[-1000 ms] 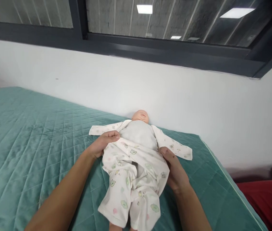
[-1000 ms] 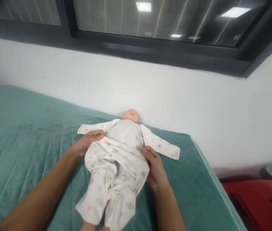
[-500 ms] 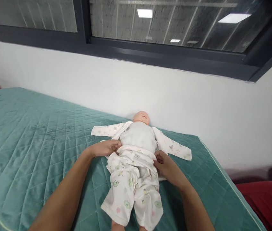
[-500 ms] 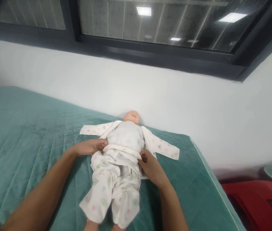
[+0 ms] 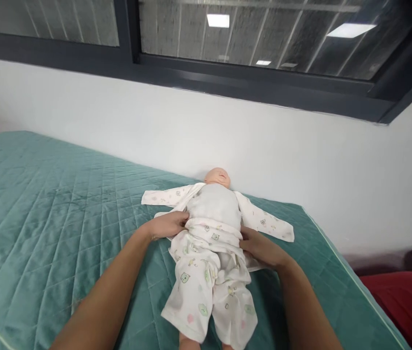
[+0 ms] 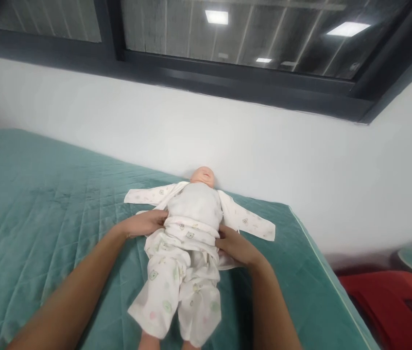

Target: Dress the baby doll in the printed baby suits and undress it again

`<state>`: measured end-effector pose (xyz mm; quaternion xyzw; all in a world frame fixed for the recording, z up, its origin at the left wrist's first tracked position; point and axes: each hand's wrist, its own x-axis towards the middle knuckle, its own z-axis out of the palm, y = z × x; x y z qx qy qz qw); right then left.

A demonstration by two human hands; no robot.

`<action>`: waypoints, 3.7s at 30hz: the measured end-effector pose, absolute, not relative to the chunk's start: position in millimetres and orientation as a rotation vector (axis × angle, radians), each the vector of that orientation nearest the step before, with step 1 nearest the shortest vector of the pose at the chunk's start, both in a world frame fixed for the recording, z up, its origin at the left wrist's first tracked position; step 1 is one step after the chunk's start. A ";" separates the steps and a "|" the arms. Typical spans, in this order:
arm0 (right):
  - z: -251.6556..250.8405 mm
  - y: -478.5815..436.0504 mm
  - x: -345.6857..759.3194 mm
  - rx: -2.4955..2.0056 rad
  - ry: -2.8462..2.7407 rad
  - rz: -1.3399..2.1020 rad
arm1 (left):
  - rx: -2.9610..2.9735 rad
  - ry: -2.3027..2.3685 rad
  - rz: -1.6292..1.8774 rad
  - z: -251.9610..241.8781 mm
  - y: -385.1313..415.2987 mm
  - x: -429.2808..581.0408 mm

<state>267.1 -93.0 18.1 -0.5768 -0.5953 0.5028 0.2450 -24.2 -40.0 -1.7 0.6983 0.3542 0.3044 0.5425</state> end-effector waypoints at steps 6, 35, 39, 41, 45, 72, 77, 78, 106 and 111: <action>17.4 -106.5 268.2 -1.219 -1.455 1.575 | 1.424 0.554 0.547 0.5 -40.0 -25.6; 13.1 -95.1 264.3 -1.547 -1.539 1.399 | 1.520 0.897 0.503 7.5 -40.8 -13.5; 19.8 -99.8 259.0 -1.402 -1.545 1.433 | 1.526 0.812 0.503 2.4 -38.3 -15.0; 21.5 -101.4 256.8 -1.350 -1.515 1.451 | 1.493 0.797 0.531 0.5 -38.1 -15.3; 20.8 -102.8 254.0 -1.218 -1.465 1.494 | 1.451 0.761 0.607 -1.3 -40.3 -17.4; -0.6 -84.0 263.4 -1.559 -1.398 1.186 | 1.401 0.914 0.702 -8.4 -35.7 -6.8; -3.5 -79.5 269.6 -1.608 -1.528 0.990 | 1.307 1.012 0.788 -5.7 -31.8 -13.9; -4.6 -78.4 271.2 -1.633 -1.554 0.934 | 1.271 1.038 0.826 -5.1 -31.1 -14.5; 26.7 -83.7 243.7 -1.333 -1.974 0.440 | 2.019 0.948 0.999 25.1 -39.3 2.9; 19.8 -48.9 238.4 -1.565 -1.652 0.531 | 1.727 1.062 1.082 21.4 -7.4 20.4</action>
